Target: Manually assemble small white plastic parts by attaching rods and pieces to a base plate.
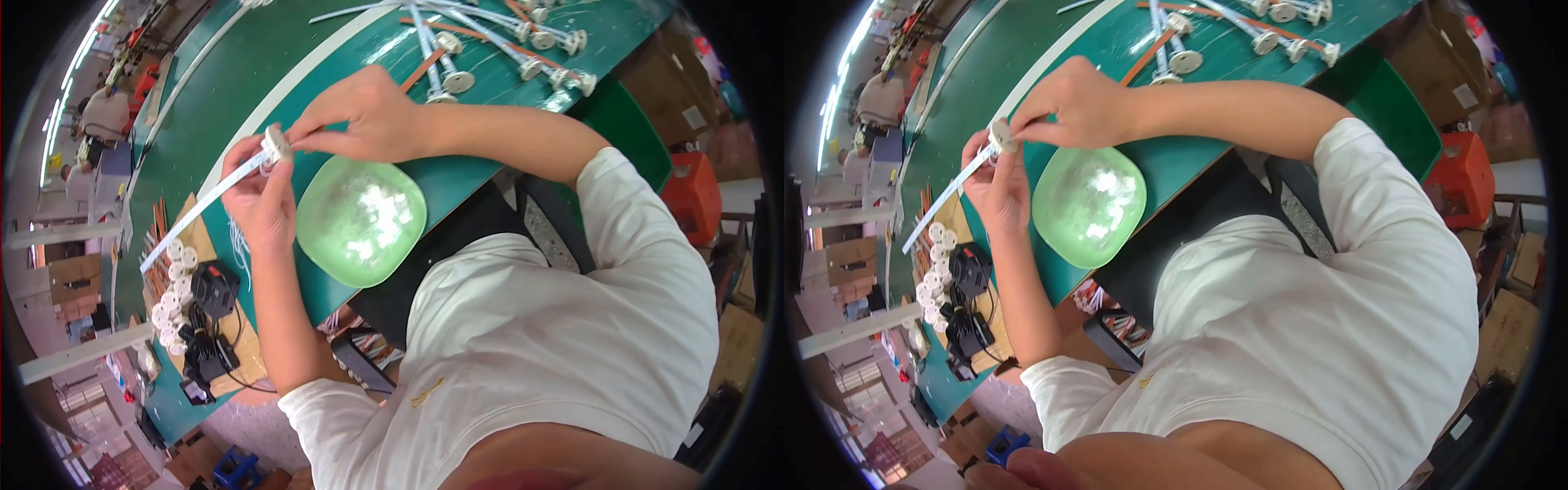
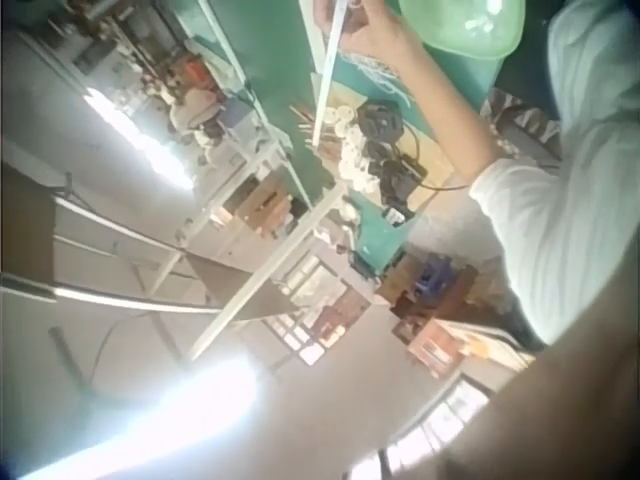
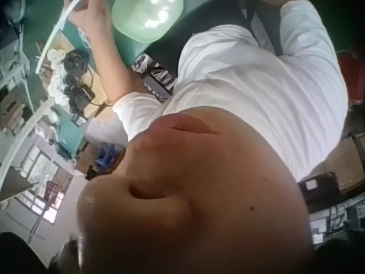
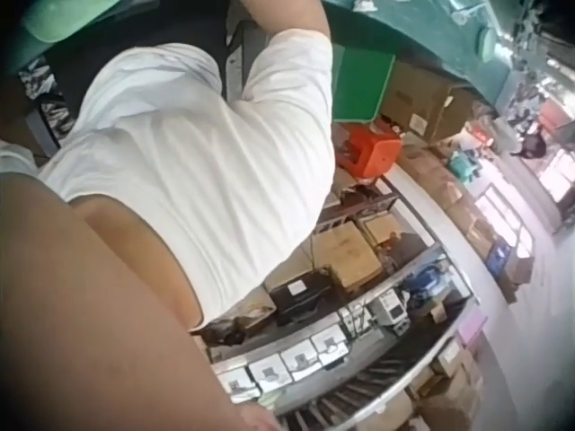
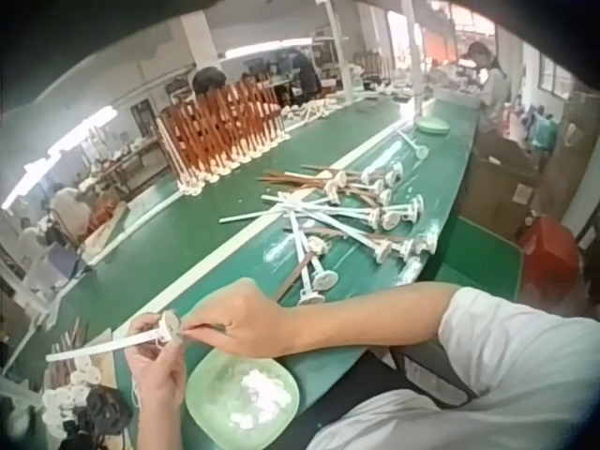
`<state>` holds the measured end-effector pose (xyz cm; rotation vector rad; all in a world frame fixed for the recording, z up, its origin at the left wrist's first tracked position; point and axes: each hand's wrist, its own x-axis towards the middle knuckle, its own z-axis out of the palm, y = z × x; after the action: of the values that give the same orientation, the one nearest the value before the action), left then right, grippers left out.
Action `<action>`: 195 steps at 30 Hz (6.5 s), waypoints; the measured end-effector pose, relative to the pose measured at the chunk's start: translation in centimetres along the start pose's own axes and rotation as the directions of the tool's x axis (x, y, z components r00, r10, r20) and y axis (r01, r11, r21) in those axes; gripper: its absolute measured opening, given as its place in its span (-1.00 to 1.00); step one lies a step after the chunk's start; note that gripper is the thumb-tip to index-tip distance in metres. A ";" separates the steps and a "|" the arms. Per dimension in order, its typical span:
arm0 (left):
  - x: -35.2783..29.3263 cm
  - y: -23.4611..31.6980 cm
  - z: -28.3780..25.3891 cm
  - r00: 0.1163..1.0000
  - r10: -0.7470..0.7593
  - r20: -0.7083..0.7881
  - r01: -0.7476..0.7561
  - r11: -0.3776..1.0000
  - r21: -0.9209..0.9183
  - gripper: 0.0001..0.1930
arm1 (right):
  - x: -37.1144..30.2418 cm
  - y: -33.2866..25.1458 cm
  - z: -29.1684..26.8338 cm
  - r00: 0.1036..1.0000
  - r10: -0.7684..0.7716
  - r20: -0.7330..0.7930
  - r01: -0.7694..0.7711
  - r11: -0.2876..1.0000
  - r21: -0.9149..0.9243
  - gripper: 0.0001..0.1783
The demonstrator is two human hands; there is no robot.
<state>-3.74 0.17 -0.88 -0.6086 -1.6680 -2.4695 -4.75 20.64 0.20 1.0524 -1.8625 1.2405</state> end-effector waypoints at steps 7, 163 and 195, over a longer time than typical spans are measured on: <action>-0.4 0.5 0.8 1.000 -0.013 -0.014 0.015 0.997 0.076 -0.54 | -0.1 0.0 0.3 0.997 -0.075 0.019 0.074 0.996 0.046 -0.84; 1.4 7.7 -6.0 0.965 0.218 -0.145 -0.013 0.595 0.804 -0.73 | 4.7 3.0 -4.3 0.979 0.039 0.198 0.032 0.939 -0.342 -0.85; -0.3 1.6 0.9 0.955 -0.071 0.288 0.063 0.997 0.037 -0.66 | 8.9 -0.7 0.9 0.882 0.428 0.195 -0.470 0.815 0.339 -0.79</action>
<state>-2.70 0.33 0.70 -0.9670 -1.8461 -2.4971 -8.31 17.35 7.69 0.9049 -2.0844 1.9181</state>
